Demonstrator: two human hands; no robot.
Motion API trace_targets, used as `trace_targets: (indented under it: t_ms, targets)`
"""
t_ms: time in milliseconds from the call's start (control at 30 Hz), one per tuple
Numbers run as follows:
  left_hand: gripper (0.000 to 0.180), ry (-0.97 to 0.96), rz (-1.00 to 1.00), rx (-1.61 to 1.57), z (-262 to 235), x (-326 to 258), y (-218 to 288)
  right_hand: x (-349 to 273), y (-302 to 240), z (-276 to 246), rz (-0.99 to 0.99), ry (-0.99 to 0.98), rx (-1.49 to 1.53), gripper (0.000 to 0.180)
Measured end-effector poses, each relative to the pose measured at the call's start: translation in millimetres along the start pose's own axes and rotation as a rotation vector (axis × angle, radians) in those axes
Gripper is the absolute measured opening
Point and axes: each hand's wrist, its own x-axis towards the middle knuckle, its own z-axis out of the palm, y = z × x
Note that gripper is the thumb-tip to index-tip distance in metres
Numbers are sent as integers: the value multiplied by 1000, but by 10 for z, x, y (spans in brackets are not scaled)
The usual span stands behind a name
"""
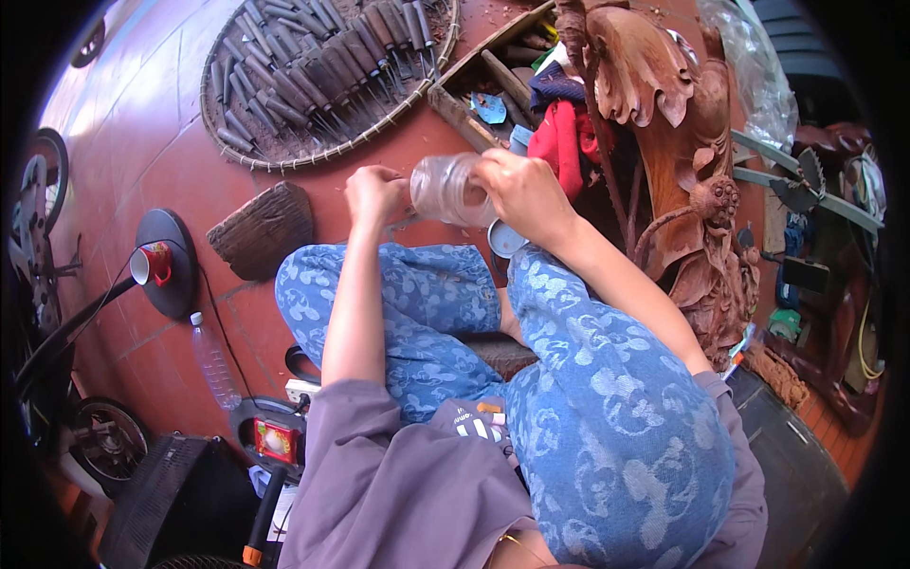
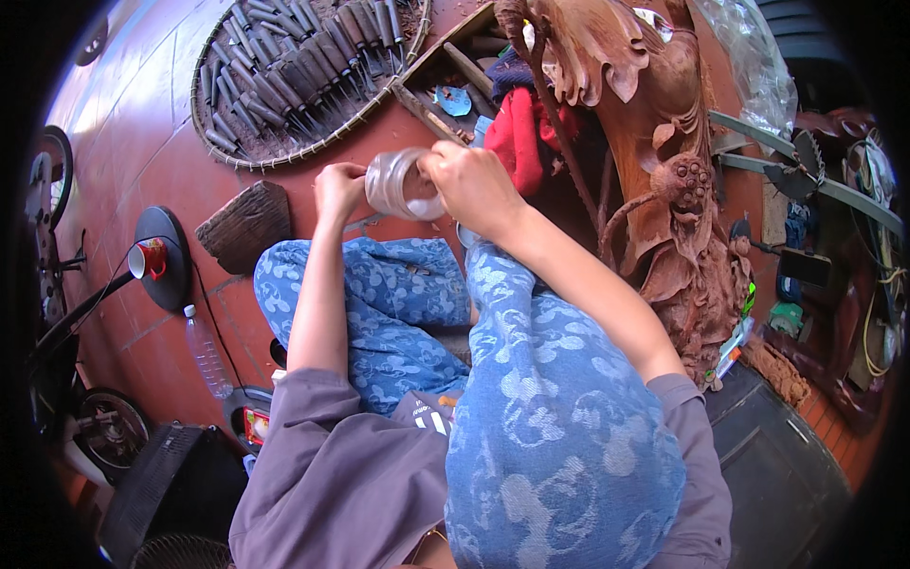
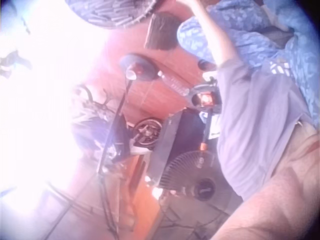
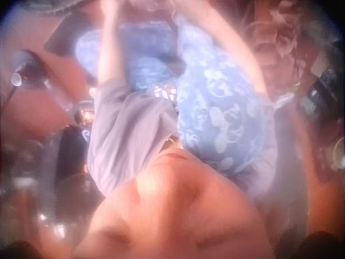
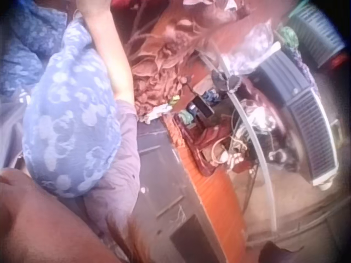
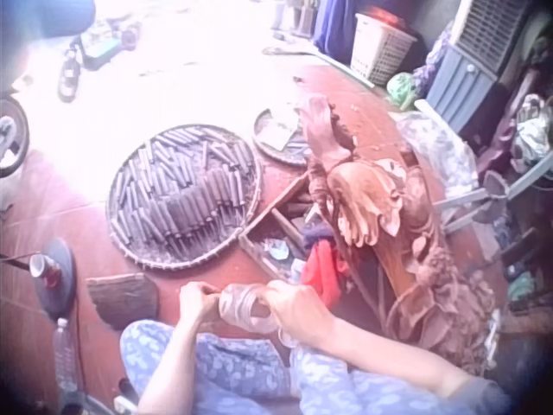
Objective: The person sits on the floor and uses scissors to cut a small piece of material. They then apply glue from a small bottle to the piece and attach it to another component. The person repeats this process with additional small parts, handling them one at a time.
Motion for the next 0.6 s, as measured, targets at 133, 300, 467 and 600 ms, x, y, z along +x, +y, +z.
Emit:
trace_targets:
  t_ms: [133, 300, 467, 600]
  targets:
    - [16, -30, 74, -478, -349, -300, -224, 221, 19, 189, 19, -122, -260, 9]
    - [14, -124, 57, -1078, -648, -981, 129, 328, 53, 651, 7, -287, -301, 6]
    - [18, -284, 153, -1455, -627, -1232, 383, 284, 112, 631, 45, 13, -84, 8]
    - [26, -489, 6, -1642, -587, -1320, 602, 202, 11, -98, 338, 95, 584, 10]
